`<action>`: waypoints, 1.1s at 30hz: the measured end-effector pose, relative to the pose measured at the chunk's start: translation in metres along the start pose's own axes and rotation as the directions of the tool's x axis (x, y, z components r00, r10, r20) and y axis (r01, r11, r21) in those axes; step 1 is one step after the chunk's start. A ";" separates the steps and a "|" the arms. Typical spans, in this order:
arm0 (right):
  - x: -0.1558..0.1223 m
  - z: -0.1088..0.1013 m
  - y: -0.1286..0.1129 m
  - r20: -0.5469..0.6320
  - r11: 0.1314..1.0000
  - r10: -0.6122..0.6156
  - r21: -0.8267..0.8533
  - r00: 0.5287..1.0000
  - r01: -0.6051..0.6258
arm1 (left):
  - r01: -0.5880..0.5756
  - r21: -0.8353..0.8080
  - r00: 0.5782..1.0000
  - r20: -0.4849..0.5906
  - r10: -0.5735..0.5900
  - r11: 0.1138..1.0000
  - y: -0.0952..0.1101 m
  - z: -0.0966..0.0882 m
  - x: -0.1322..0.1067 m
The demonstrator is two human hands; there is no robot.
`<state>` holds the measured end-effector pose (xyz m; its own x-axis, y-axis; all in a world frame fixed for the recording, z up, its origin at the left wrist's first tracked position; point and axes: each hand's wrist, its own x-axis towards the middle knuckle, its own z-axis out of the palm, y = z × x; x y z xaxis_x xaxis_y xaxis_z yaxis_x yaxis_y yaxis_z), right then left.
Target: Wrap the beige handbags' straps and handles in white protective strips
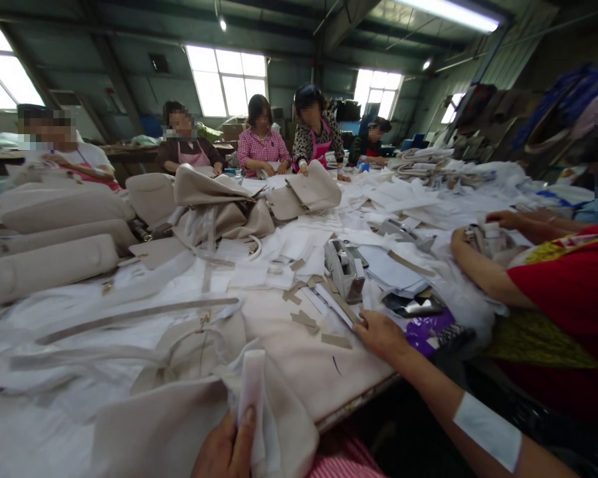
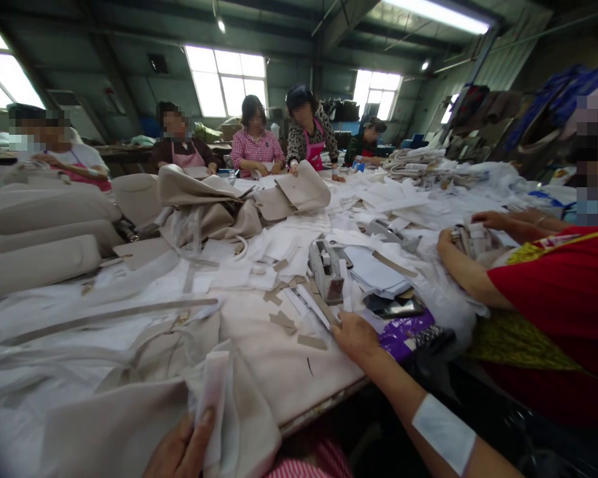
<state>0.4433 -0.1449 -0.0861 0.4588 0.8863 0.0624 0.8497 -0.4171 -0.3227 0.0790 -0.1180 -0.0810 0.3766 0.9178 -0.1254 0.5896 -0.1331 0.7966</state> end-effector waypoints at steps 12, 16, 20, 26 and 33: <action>-0.015 -0.011 -0.007 -0.097 0.994 -0.069 0.082 0.993 0.077 | 0.011 -0.037 0.997 0.080 -0.008 0.999 0.009 -0.007 -0.004; -0.031 -0.004 -0.039 0.032 0.988 -0.095 0.124 0.995 0.090 | 0.026 -0.046 0.996 0.084 -0.022 0.999 0.016 -0.010 -0.008; -0.043 0.010 -0.062 0.286 0.972 -0.191 -0.081 0.939 0.222 | 0.056 -0.060 0.995 0.086 -0.051 0.997 0.023 -0.014 -0.013; -0.024 0.030 -0.111 0.292 0.925 -0.337 -0.073 0.895 0.372 | 0.034 -0.081 0.999 0.045 -0.031 0.996 0.029 -0.016 -0.017; 0.004 0.062 -0.154 0.340 0.970 -0.237 0.134 0.910 0.202 | 0.011 -0.152 1.000 0.019 -0.008 0.988 0.028 -0.017 -0.018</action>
<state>0.2984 -0.0651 -0.0952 0.1281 0.9738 -0.1877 0.8822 -0.1983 -0.4271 0.0765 -0.1316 -0.0461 0.3855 0.9115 -0.1434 0.4781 -0.0643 0.8759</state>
